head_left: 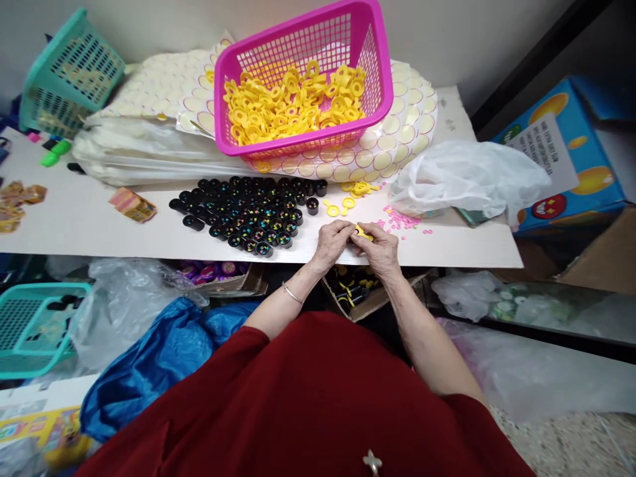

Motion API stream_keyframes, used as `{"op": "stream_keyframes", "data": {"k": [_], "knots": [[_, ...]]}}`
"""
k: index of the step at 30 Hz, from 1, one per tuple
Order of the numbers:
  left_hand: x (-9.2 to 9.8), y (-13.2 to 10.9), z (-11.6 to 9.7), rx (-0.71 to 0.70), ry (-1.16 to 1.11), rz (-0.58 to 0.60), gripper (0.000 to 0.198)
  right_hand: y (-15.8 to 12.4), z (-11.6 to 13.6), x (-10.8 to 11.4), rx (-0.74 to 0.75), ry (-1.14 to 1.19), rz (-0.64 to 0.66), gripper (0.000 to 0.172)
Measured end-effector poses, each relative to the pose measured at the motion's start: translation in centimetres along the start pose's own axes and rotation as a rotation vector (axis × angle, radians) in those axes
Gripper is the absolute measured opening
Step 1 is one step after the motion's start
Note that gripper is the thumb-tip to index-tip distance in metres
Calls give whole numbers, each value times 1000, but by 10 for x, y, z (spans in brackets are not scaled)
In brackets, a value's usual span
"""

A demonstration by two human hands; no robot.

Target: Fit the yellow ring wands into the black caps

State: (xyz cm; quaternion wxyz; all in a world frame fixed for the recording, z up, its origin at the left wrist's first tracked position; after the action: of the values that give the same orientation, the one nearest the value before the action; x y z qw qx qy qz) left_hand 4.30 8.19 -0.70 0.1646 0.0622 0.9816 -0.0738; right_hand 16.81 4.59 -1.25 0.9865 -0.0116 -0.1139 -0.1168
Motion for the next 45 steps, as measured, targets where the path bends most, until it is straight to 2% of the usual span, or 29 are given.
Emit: {"op": "stream_keyframes", "data": {"k": [5,9,12,16,18,21,24,27,31,35,40,45], "knots": [[0,1,4,75,-44,-20,13,2,-6,-2,-108,50,38,50],[0,0,5,70,-56,-5,17,3,-11,-5,-187,101,79,53],[2,0,3,44,-69,95,23,5,-9,-8,-198,130,94,50],[0,2,4,34,-45,340,37,4,-3,-8,-177,128,51,45],[0,2,3,-8,31,380,43,0,-1,-7,-164,116,26,44],[-5,-3,-2,-138,148,353,34,-13,1,-1,-138,96,2,41],[-19,-21,-14,-252,169,383,34,-36,4,14,-79,160,-4,47],[-36,-44,-29,-304,195,448,35,-65,1,30,-69,360,37,56],[-64,-71,-44,-365,315,612,35,-97,-6,46,-132,542,102,49],[-86,-86,-37,-415,451,757,37,-109,-10,57,-183,555,84,53],[-105,-111,-19,-521,592,980,28,-111,-12,64,-241,458,88,51],[-111,-126,-12,-557,625,1020,23,-117,-15,67,-260,425,75,50]]}}
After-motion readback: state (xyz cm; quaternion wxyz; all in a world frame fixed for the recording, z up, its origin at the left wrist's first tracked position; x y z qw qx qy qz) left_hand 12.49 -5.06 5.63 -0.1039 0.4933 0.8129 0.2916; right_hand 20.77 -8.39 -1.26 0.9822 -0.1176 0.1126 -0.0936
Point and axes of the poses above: each hand's wrist, its own y-axis towards the middle knuckle, its own x-axis out of the back of the hand, z = x × y, the point moved 8 cm from there along y, towards the middle knuckle, and after that the axes turned 14 degrees about -y, right-handed, at the moved point
